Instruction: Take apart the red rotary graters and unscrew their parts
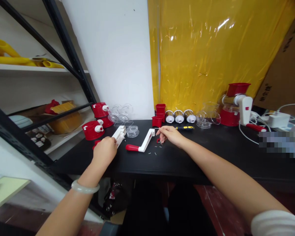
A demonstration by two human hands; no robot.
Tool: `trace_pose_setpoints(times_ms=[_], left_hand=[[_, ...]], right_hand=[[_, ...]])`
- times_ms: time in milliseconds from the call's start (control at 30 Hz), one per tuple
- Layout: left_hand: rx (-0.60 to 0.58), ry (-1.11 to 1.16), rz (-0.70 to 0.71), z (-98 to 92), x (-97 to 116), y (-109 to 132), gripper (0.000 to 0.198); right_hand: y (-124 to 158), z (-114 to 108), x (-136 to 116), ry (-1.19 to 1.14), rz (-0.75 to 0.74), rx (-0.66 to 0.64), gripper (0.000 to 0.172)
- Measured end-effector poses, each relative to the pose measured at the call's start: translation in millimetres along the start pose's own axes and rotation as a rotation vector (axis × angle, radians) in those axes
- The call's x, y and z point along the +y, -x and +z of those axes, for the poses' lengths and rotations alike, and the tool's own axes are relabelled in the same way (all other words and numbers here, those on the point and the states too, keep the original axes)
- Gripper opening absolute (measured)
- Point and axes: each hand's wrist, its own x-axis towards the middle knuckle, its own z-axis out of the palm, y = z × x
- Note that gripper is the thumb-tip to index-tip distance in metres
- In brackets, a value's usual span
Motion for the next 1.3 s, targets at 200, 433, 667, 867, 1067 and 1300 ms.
trace_pose_setpoints(times_ms=[200,433,667,867,1067,1300], left_hand=[[0.039,-0.017,-0.043,-1.1,1,2,0.035],[-0.036,0.014,-0.035,-2.0,3,4,0.031],[-0.016,0.136,-0.001,-5.5,7,15,0.026],[0.011,0.158,-0.016,-8.9,0,18,0.031],[-0.024,0.079,-0.029,-2.5,-6,10,0.031],[0.001,-0.003,-0.059,3.3,-1,8,0.027]], right_hand=[[0,0,0,0.002,0.006,-0.002,0.031],[0,0,1,0.011,0.003,0.000,0.032],[1,0,-1,0.014,0.020,0.004,0.031],[2,1,-1,0.023,0.016,0.006,0.032],[1,0,1,0.029,0.012,-0.010,0.034],[2,1,-1,0.084,0.028,0.005,0.031]])
